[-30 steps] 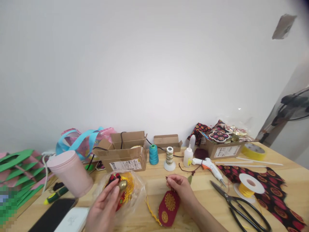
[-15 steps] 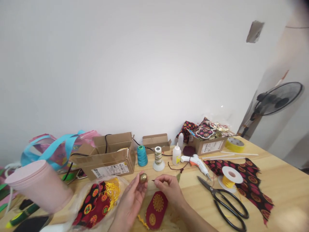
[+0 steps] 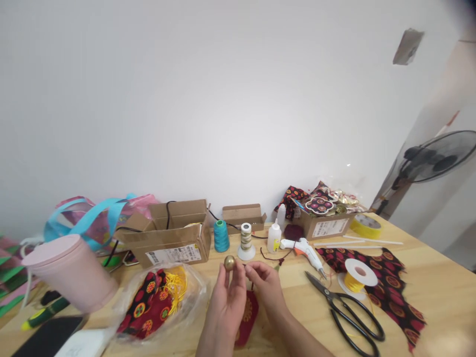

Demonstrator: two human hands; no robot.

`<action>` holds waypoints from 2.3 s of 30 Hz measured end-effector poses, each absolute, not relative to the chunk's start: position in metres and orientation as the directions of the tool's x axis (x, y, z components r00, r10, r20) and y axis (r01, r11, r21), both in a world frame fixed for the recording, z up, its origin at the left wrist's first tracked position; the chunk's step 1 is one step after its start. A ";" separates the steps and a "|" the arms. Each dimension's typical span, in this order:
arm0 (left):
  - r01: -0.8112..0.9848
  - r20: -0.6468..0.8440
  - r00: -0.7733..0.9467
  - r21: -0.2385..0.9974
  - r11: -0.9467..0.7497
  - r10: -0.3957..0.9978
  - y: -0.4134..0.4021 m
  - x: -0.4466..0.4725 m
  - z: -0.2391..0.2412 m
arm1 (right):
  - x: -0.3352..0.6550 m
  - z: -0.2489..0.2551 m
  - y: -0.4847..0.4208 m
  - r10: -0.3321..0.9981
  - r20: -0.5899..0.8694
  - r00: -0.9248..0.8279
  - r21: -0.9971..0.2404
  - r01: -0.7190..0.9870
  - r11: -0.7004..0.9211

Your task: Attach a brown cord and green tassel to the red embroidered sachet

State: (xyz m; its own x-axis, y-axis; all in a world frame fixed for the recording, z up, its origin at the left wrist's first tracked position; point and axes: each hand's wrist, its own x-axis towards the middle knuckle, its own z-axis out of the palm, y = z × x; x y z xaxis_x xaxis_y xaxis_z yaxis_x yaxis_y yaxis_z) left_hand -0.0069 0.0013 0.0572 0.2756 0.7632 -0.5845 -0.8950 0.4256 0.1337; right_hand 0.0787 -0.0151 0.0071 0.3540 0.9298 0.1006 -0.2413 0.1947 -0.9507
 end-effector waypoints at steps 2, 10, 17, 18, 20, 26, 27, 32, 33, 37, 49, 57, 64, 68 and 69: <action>-0.893 -0.543 0.307 0.118 0.433 0.782 0.012 -0.003 0.065 | 0.080 0.008 -0.015 0.926 0.111 0.361 -0.948 -0.240 0.207; -0.845 -0.357 0.349 0.281 0.456 0.866 0.037 -0.008 0.033 | 0.084 0.009 -0.011 0.901 0.182 0.395 -0.952 -0.158 0.261; -0.694 -0.335 0.348 0.535 0.481 0.875 0.029 -0.023 0.001 | 0.082 0.003 -0.012 0.881 0.289 0.374 -0.956 0.161 0.245; -0.662 -0.321 0.361 0.573 0.483 0.876 0.029 -0.024 0.000 | 0.081 0.003 -0.013 0.878 0.302 0.372 -0.949 0.208 0.238; -0.604 -0.289 0.388 0.637 0.478 0.875 0.029 -0.028 0.002 | 0.081 0.005 -0.014 0.874 0.316 0.369 -0.936 0.270 0.224; -0.555 -0.258 0.437 0.677 0.484 0.862 0.026 -0.031 0.003 | 0.081 0.008 -0.016 0.868 0.329 0.373 -0.922 0.327 0.209; -0.555 -0.254 0.440 0.677 0.483 0.861 0.025 -0.031 0.001 | 0.081 0.008 -0.016 0.865 0.337 0.373 -0.916 0.341 0.210; -0.563 -0.246 0.411 0.689 0.456 0.878 0.022 -0.032 -0.007 | 0.081 0.009 -0.019 0.857 0.370 0.358 -0.894 0.388 0.224; -0.564 -0.243 0.403 0.693 0.449 0.882 0.022 -0.033 -0.007 | 0.081 0.010 -0.019 0.858 0.373 0.353 -0.892 0.391 0.227; -0.558 -0.227 0.394 0.710 0.428 0.891 0.020 -0.034 -0.004 | 0.080 0.009 -0.021 0.862 0.374 0.341 -0.890 0.392 0.231; -0.533 -0.227 0.375 0.741 0.409 0.899 0.019 -0.035 0.002 | 0.080 0.009 -0.020 0.865 0.401 0.302 -0.858 0.454 0.240; -0.464 -0.236 0.362 0.793 0.394 0.902 0.018 -0.036 0.004 | 0.080 0.010 -0.020 0.880 0.372 0.297 -0.862 0.461 0.209; -0.392 -0.215 0.300 0.861 0.325 0.929 0.019 -0.037 0.004 | 0.082 0.007 -0.019 0.891 0.355 0.284 -0.866 0.458 0.199; -0.388 -0.200 0.266 0.873 0.295 0.943 0.019 -0.037 0.007 | 0.082 0.007 -0.019 0.895 0.355 0.271 -0.871 0.445 0.210; -0.390 -0.199 0.258 0.874 0.291 0.945 0.019 -0.038 0.007 | 0.083 0.006 -0.019 0.896 0.355 0.267 -0.871 0.442 0.214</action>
